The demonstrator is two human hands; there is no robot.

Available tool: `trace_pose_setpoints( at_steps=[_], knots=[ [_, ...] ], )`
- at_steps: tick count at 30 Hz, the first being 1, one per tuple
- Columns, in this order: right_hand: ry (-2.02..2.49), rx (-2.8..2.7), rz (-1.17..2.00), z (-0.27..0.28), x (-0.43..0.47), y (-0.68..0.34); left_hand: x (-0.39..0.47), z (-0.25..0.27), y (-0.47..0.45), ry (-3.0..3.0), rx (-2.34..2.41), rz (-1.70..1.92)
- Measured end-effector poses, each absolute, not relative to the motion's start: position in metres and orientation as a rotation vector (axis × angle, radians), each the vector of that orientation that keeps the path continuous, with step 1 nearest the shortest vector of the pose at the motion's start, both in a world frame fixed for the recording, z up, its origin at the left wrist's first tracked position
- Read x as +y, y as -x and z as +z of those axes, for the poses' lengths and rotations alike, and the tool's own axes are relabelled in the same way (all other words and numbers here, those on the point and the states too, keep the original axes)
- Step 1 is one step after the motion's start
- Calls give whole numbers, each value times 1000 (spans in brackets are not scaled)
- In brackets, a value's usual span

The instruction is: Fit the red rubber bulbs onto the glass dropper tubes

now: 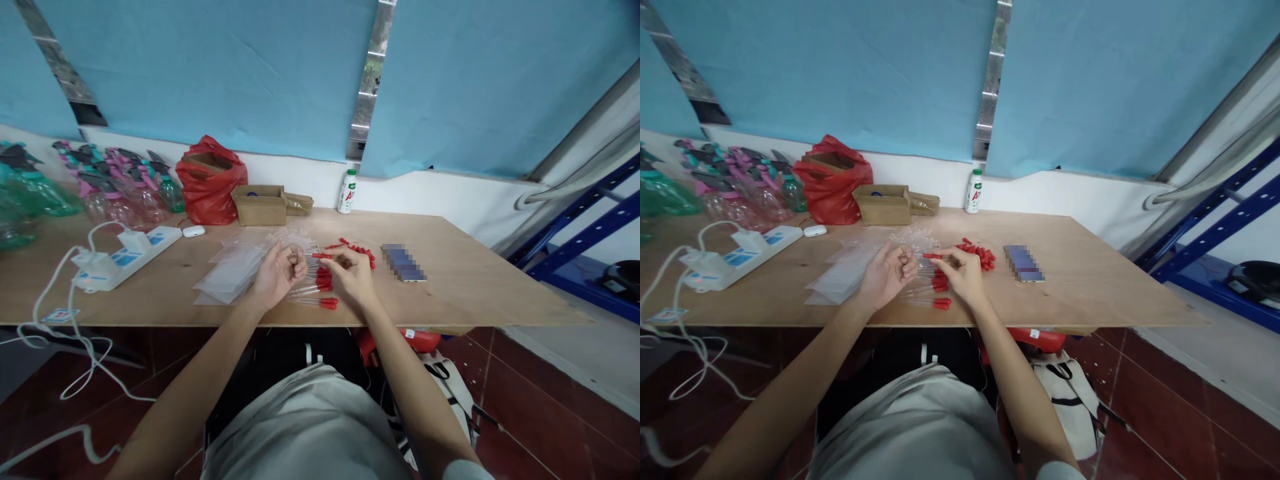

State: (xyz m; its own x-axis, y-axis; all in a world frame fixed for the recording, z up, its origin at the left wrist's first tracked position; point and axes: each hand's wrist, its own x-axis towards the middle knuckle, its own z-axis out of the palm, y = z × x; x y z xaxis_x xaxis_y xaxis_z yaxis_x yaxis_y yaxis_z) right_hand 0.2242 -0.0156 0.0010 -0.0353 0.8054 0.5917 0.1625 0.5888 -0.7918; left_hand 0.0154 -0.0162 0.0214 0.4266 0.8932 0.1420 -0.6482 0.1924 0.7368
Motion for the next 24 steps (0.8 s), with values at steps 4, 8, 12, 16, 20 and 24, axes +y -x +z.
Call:
trace_pose_setpoints(
  at_steps=[4,8,12,16,20,24],
  knots=[
    [844,-1553,659,1,-12,-226,-10,12,-18,-943,484,1286],
    [832,-1500,765,1,-9,-227,-6,5,-19,-1089,592,1427],
    [832,-1491,809,1,-7,-229,-1,-2,-17,-1333,759,1513],
    [901,-1549,725,1,-6,-233,3,-10,-16,-1527,883,1558],
    [997,-1666,649,1,-5,-239,1,-11,-15,-1800,1161,1560],
    [1064,-1791,590,3,-4,-246,-1,-11,-14,-2071,1350,1458]
  ],
)
